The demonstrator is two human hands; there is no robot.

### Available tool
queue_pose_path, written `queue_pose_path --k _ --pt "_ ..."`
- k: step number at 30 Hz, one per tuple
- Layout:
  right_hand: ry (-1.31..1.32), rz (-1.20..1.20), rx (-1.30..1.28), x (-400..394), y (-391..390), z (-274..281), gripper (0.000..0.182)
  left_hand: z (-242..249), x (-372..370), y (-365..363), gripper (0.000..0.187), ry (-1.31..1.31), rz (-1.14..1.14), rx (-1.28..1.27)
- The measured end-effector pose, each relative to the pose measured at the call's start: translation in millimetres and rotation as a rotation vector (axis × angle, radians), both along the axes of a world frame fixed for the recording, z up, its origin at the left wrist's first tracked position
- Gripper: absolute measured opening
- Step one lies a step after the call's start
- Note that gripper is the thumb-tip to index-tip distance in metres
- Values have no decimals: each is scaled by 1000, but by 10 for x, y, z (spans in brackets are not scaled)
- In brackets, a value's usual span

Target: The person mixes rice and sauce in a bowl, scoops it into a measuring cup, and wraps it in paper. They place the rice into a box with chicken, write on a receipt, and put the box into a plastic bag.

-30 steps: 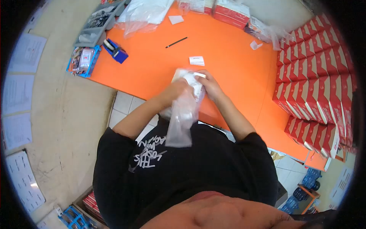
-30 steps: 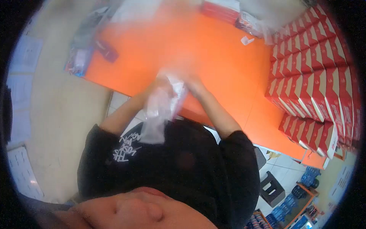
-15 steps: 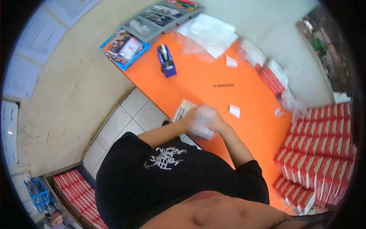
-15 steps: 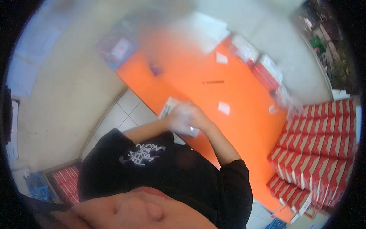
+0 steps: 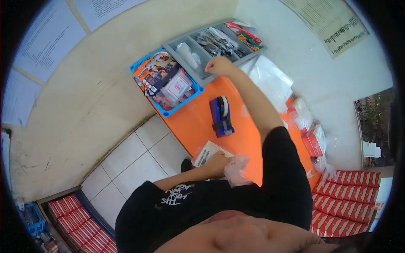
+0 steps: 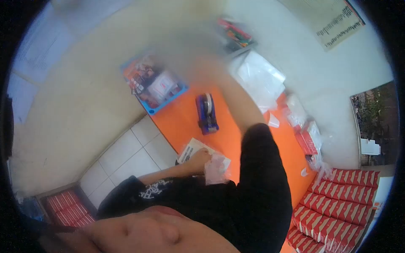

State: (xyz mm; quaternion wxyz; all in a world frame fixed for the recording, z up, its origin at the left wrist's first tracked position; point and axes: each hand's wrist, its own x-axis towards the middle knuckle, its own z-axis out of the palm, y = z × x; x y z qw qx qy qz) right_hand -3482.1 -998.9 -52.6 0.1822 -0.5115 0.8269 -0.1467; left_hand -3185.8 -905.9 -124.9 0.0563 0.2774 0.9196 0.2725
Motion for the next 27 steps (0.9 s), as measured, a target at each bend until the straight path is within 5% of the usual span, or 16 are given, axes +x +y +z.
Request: queue_pose_path --k 2,6,7,9,10,11,13,16,19,21,22,24,25,26,27 --pt "278 -196 441 338 -387 73 24 2 -43 -162 23 5 45 63" --pt "160 -276 484 -609 -895 -1667 23 -551 -68 -230 23 166 156 346" --pt "157 -268 491 -521 -900 -1538 23 -501 -69 -260 23 161 164 351" --pt "-378 -513 493 -422 -852 -1186 19 -374 -84 -269 23 20 155 227" --pt "-6 -204 787 -440 -955 -1079 15 -349 -99 -267 23 23 150 234" --pt "-2 -211 796 -349 -930 -826 15 -330 -109 -265 22 18 145 242" --pt "164 -256 726 -82 -774 -286 15 -249 -117 -246 20 11 129 255" --pt "401 -142 628 -229 -632 -231 15 -185 -124 -264 18 -42 127 221" --pt "434 -288 466 -223 -373 -31 18 -46 -125 -259 19 167 153 260" --pt "363 -205 445 -107 -120 205 17 450 -140 -321 20 10 71 -115" --pt "298 -117 426 -31 61 306 17 491 -107 -327 35 -444 367 404" --pt "59 -3 -27 141 609 264 13 23 -19 -214 29 -331 382 391" --pt "45 6 -156 601 897 669 9 -116 -36 -157 28 -232 404 396" --pt "45 11 -259 660 1255 366 10 440 -25 -166 27 -291 312 97" --pt "174 -19 -108 762 1624 56 12 468 -21 -89 27 -261 287 88"
